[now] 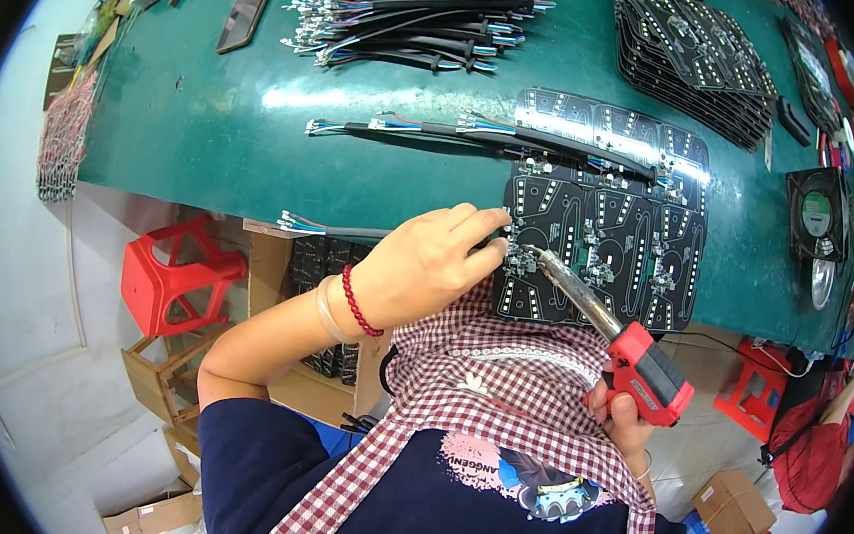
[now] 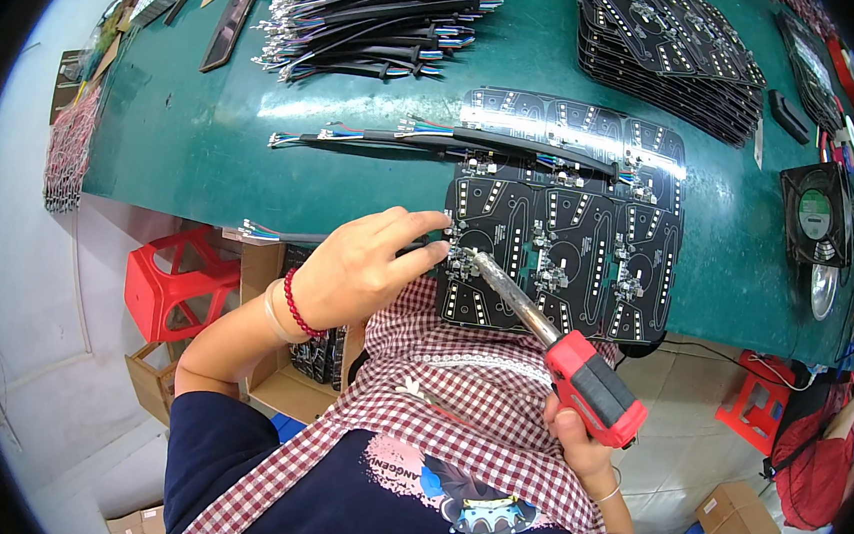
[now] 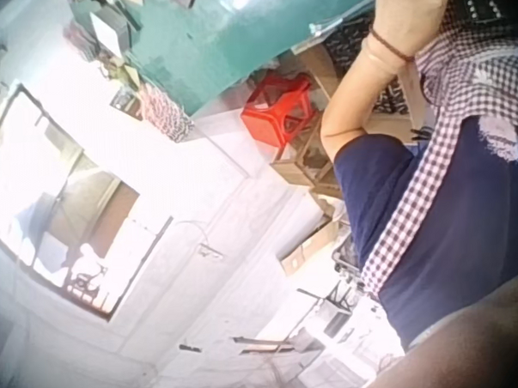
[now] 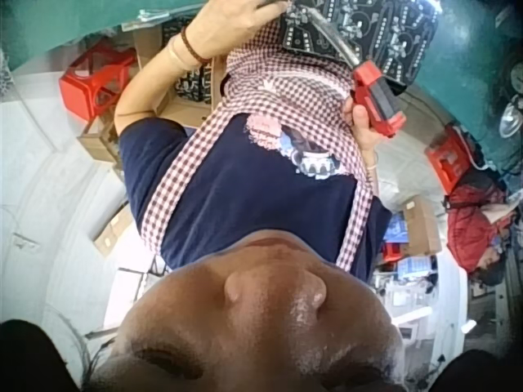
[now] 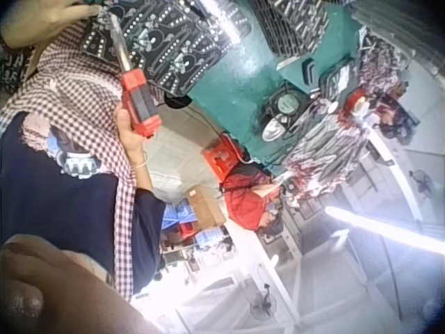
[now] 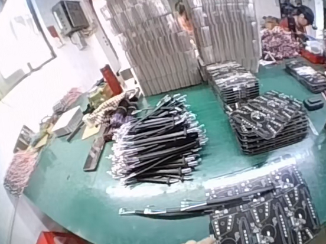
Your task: The person solders wires onto circuit boards using a soldering iron and places the completed circuit boards into a cardboard box by hand.
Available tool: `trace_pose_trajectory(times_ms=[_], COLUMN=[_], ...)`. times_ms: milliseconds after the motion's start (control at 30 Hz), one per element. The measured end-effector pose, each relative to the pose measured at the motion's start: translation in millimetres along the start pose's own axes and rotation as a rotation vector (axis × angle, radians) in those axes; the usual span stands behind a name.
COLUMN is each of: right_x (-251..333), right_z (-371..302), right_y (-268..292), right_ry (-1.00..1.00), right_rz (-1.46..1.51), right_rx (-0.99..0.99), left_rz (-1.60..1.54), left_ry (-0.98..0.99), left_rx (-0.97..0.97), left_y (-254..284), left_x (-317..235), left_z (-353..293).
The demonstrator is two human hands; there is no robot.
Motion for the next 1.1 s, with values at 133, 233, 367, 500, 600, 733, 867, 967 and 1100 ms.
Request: trace_pose_trajectory(times_ms=[133,233,367,500,600,733,867,967,1100], right_x=[0.1,-3.3,-7.1,-7.2,-3.7,5.5,6.9,5.3,15.0], right_z=[1.5,3.5,4.3,7.2,6.1,3.9,2.8,2.3,5.1], right_y=[-0.7,-0.7,-3.1,-1.4,-0.3,-11.1,-12.5,-12.1,-10.3], right_ry=[-0.013,-0.031,0.0,0.005,0.006,-0.019,-0.038,-0.039,-0.033], right_rz=[-0.012,-0.015,-0.071,-0.162,-0.148,-0.066,-0.06,0.022,0.033], right_rx=[0.014,0.042,-0.003,0.038,0.09,0.011,-0.012,-0.038,-0.056], left_rz=[-0.086,-0.086,-0.087,-0.078,-0.036,-0.008,0.002,0.008,0.018], left_ry=[-0.028,-0.045,-0.045,-0.02,-0.005,-0.005,-0.007,-0.01,-0.018], left_rx=[-0.045,-0.046,-0.06,-0.086,-0.086,-0.055,-0.033,-0.036,-0.038], left_y=[-1.2,-0.3,-1.3,-3.2,-2.1,-1.4,-1.3,-1.5,-2.1], left_x=[9.3,9.0,8.7,4.7,1.0,-1.1,-1.4,-1.4,-1.8], left_z=[-3.2,-4.0,-4.3,-4.8,-3.5,-0.2,0.2,-0.5,-0.5])
Point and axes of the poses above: each hand's wrist, its own z-axis towards the middle knuckle, its own y-axis out of the back of the hand, x = y × z, the point moved 1 cm from there along z, towards the middle knuckle, and after that the axes turned 15 degrees about -x, right-handed, at the moved point
